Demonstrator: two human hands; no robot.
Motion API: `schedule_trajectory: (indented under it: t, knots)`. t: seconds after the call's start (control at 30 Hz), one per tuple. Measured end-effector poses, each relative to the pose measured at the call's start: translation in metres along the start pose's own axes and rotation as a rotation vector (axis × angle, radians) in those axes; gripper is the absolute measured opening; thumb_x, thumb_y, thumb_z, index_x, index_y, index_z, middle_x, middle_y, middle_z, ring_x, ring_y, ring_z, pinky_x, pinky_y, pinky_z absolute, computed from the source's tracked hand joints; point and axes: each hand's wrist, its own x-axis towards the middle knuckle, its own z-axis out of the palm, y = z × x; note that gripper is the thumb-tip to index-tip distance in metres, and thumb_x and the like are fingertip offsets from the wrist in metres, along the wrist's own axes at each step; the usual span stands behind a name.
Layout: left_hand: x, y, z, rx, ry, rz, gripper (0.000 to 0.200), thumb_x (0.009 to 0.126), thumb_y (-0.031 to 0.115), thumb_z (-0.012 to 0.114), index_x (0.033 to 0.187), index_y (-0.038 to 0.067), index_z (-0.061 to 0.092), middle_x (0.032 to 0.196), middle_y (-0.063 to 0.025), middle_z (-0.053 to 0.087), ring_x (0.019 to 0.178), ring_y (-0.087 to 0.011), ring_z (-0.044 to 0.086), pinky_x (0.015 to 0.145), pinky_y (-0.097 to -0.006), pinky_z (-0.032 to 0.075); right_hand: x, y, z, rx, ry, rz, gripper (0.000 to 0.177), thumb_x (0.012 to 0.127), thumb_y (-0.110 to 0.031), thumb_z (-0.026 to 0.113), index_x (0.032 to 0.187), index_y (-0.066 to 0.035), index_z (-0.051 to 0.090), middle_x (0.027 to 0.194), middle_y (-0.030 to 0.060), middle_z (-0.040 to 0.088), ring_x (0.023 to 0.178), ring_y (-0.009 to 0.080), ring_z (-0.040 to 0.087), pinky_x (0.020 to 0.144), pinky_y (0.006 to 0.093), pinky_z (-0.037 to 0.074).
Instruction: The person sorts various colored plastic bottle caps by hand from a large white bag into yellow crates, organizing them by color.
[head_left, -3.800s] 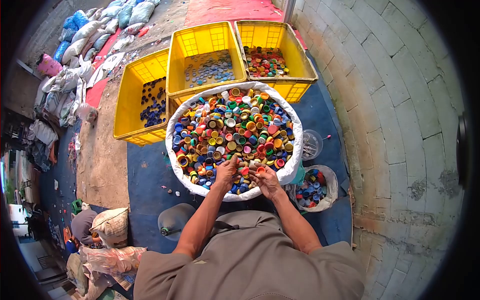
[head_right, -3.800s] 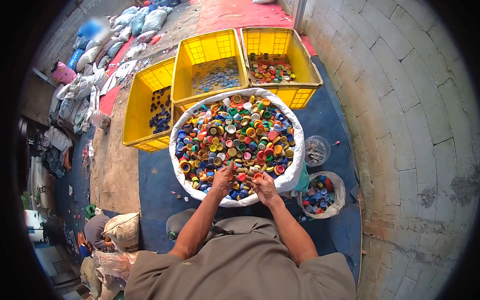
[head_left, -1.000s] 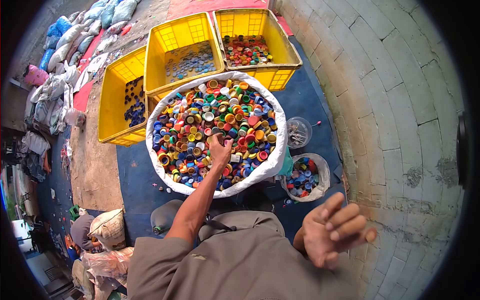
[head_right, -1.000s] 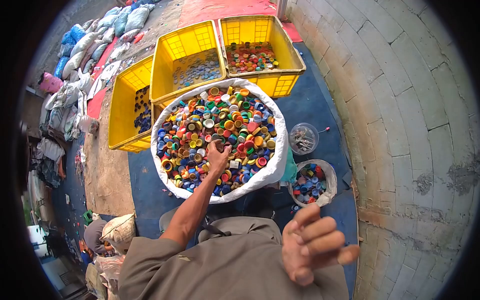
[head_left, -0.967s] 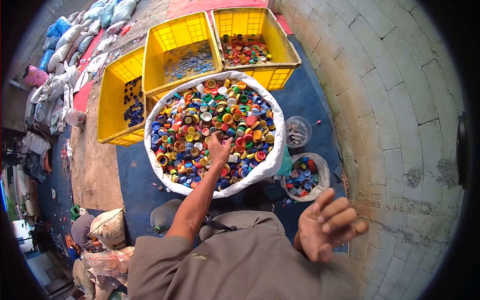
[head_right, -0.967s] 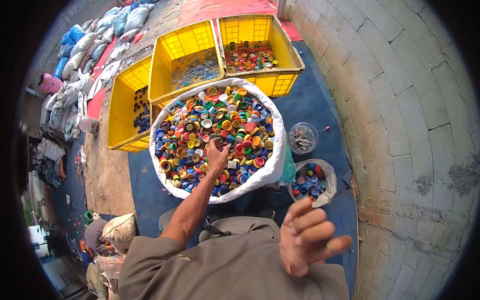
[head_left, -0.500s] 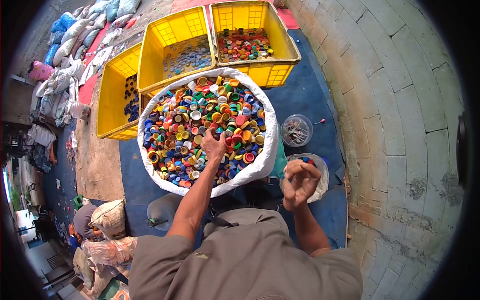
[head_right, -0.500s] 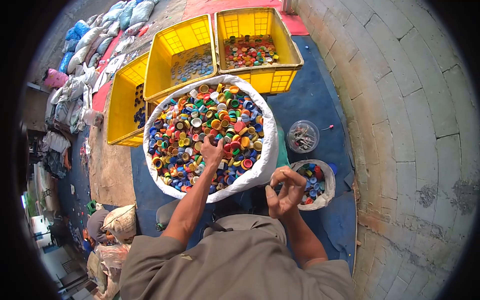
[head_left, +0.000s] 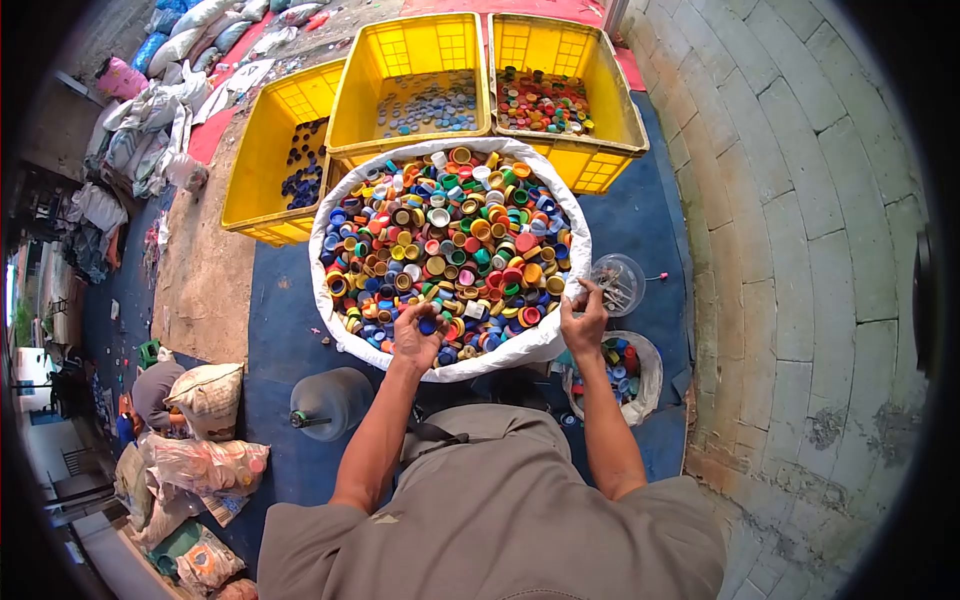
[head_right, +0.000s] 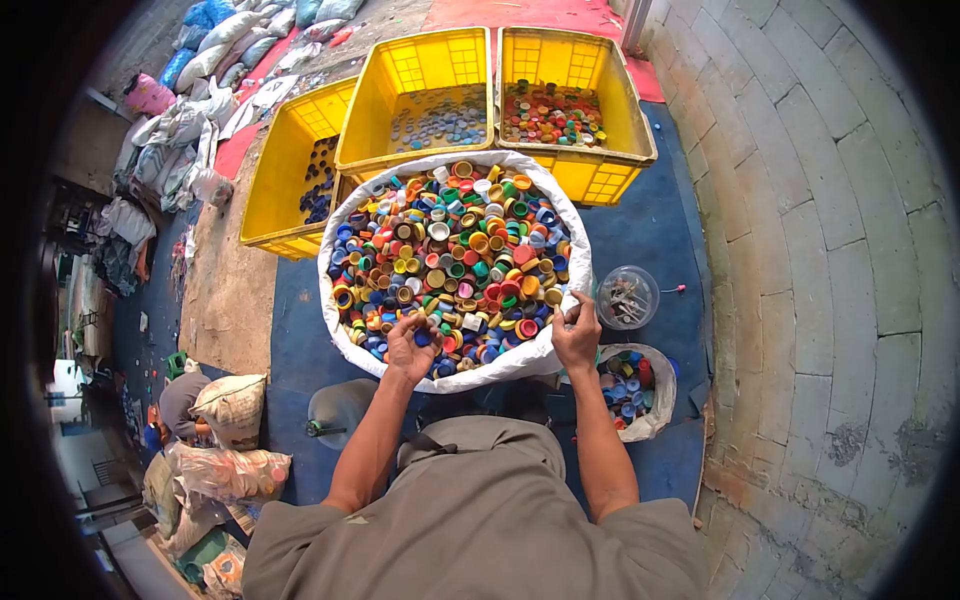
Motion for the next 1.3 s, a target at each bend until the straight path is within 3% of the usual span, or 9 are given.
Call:
schedule_trajectory:
  t: [0.07, 0.17, 0.33, 0.53, 0.77, 0.87, 1.03, 1.17, 1.3]
  knots:
    - [-0.007, -0.001, -0.013, 0.048, 0.080, -0.021, 0.013, 0.086, 0.024, 0.061, 0.088, 0.011, 0.058, 0.076, 0.0001, 0.056, 0.069, -0.0151, 0.056, 0.067, -0.0327, 0.048, 0.009, 0.013, 0.011, -0.168, -0.030, -0.092, 0.049, 0.072, -0.006, 0.070, 0.117, -0.004, 0.051, 0.076, 0.0064, 0.058, 0.080, 0.0265, 0.055, 0.073, 0.0413, 0.043]
    - [-0.017, -0.003, -0.023, 0.083, 0.067, -0.043, 0.013, 0.086, 0.025, 0.062, 0.086, 0.012, 0.057, 0.070, 0.0028, 0.055, 0.063, -0.0116, 0.054, 0.064, -0.0296, 0.047, 0.031, 0.023, 0.022, -0.377, 0.023, -0.270, 0.054, 0.072, -0.008, 0.070, 0.122, -0.006, 0.049, 0.080, 0.0050, 0.061, 0.088, 0.0267, 0.055, 0.080, 0.0426, 0.041]
    - [-0.024, -0.005, -0.037, 0.194, 0.135, 0.023, 0.011, 0.088, 0.022, 0.063, 0.086, 0.013, 0.056, 0.067, 0.0038, 0.048, 0.058, -0.0093, 0.046, 0.056, -0.0291, 0.041, 0.061, 0.027, 0.035, -0.511, -0.124, -0.239, 0.066, 0.071, -0.005, 0.072, 0.131, -0.011, 0.045, 0.100, -0.0052, 0.068, 0.099, 0.0209, 0.052, 0.084, 0.0375, 0.036]
    - [-0.041, 0.003, -0.038, 0.306, 0.296, 0.110, 0.017, 0.086, 0.020, 0.067, 0.094, 0.012, 0.055, 0.075, 0.0032, 0.052, 0.058, -0.0064, 0.048, 0.048, -0.0231, 0.042, 0.071, 0.042, 0.048, -0.761, -0.223, -0.259, 0.064, 0.073, -0.005, 0.070, 0.133, -0.009, 0.047, 0.095, 0.0005, 0.068, 0.095, 0.0224, 0.054, 0.081, 0.0398, 0.037]
    - [-0.041, -0.002, -0.047, 0.595, 0.175, 0.268, 0.026, 0.083, 0.018, 0.072, 0.099, 0.005, 0.056, 0.075, -0.0003, 0.059, 0.056, -0.0032, 0.048, 0.042, -0.0181, 0.038, 0.074, 0.035, 0.046, -0.640, -0.238, -0.228, 0.055, 0.073, -0.006, 0.071, 0.125, -0.009, 0.054, 0.087, 0.0027, 0.068, 0.095, 0.0231, 0.055, 0.082, 0.0405, 0.037]
    - [-0.034, -0.008, -0.040, 0.799, 0.074, 0.327, 0.026, 0.082, 0.018, 0.074, 0.099, 0.003, 0.061, 0.075, -0.0019, 0.063, 0.055, -0.0029, 0.049, 0.046, -0.0189, 0.037, 0.068, 0.026, 0.044, -0.502, -0.108, -0.256, 0.051, 0.073, -0.004, 0.071, 0.122, -0.008, 0.055, 0.087, 0.0048, 0.068, 0.089, 0.0230, 0.058, 0.080, 0.0410, 0.041]
    - [-0.004, -0.024, -0.024, 1.123, -0.155, 0.306, 0.027, 0.081, 0.020, 0.075, 0.100, 0.003, 0.066, 0.077, -0.0034, 0.066, 0.067, -0.0051, 0.057, 0.056, -0.0192, 0.042, 0.044, -0.024, 0.039, 0.310, -0.030, 0.257, 0.044, 0.079, -0.003, 0.066, 0.120, -0.001, 0.052, 0.089, 0.0095, 0.065, 0.076, 0.0186, 0.063, 0.073, 0.0316, 0.052]
    - [0.014, -0.031, -0.008, 1.466, -0.248, 0.337, 0.035, 0.077, 0.021, 0.073, 0.106, 0.003, 0.067, 0.094, -0.0123, 0.070, 0.084, -0.0207, 0.068, 0.077, -0.0311, 0.053, 0.014, -0.051, 0.037, 1.064, -0.054, 0.591, 0.042, 0.080, -0.004, 0.060, 0.120, 0.000, 0.047, 0.092, 0.0084, 0.060, 0.081, 0.0160, 0.060, 0.073, 0.0295, 0.052]
    - [0.027, -0.032, -0.006, 1.362, -0.154, 0.597, 0.048, 0.076, 0.013, 0.070, 0.122, 0.007, 0.059, 0.102, -0.0179, 0.068, 0.090, -0.0279, 0.068, 0.083, -0.0352, 0.051, -0.013, -0.040, 0.035, 1.154, -0.132, 0.706, 0.038, 0.080, -0.007, 0.050, 0.117, 0.000, 0.045, 0.095, 0.0133, 0.059, 0.082, 0.0227, 0.064, 0.073, 0.0354, 0.054]
